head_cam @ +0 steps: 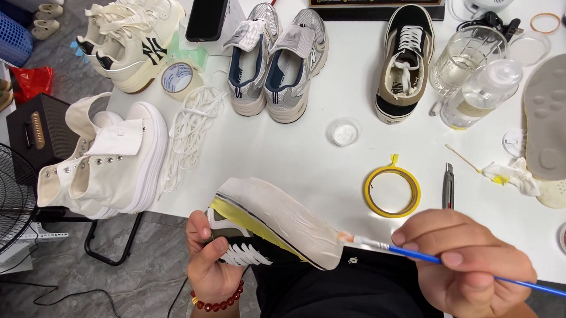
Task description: Apply white paint to the midsole of a sneaker using a brush.
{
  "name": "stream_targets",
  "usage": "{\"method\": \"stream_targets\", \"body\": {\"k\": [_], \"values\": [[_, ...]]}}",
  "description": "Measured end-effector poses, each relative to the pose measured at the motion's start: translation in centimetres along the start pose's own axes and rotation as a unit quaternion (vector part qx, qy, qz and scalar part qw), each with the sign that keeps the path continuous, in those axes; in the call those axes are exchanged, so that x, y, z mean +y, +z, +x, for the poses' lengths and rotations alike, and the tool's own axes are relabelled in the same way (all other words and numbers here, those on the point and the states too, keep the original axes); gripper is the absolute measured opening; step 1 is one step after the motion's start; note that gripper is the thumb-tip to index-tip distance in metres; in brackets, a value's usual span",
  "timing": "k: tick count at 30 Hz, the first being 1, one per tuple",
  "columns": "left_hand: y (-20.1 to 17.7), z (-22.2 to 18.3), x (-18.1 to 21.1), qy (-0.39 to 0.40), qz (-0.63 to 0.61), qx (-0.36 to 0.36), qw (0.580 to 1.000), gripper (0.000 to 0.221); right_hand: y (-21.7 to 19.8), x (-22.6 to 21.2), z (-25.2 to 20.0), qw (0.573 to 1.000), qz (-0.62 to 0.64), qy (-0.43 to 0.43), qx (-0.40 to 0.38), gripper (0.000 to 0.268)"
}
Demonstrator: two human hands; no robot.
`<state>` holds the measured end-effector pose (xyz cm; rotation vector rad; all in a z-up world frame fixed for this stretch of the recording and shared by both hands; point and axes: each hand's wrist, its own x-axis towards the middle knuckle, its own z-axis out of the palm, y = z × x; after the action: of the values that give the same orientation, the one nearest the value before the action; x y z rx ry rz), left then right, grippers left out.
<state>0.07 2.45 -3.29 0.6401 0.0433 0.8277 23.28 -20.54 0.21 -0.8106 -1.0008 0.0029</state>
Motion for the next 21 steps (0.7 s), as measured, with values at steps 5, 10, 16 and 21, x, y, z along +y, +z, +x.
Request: {"method": "stream_targets", "body": {"k": [5, 10, 16, 21], "values": [[0.4, 0.4, 0.0, -0.005, 0.007, -0.014, 1.000, 0.022, 1.2, -0.1, 2.5, 0.999, -0.025, -0.020, -0.028, 0.028], [1.4, 0.7, 0.0, -0.013, 0.007, 0.016, 1.000, 0.023, 0.8, 0.2, 1.4, 0.998, -0.004, -0.052, -0.027, 0.025], [0.8, 1.2, -0.1, -0.021, -0.031, 0.023, 0.999, 0.022, -0.2, 0.5, 0.3, 0.997, -0.028, -0.060, -0.041, 0.025], [1.0, 1.5, -0.1, -0.034, -0.061, 0.020, 0.997, 0.021, -0.1, 0.5, 0.5, 0.996, -0.045, -0.066, -0.049, 0.026]]}}
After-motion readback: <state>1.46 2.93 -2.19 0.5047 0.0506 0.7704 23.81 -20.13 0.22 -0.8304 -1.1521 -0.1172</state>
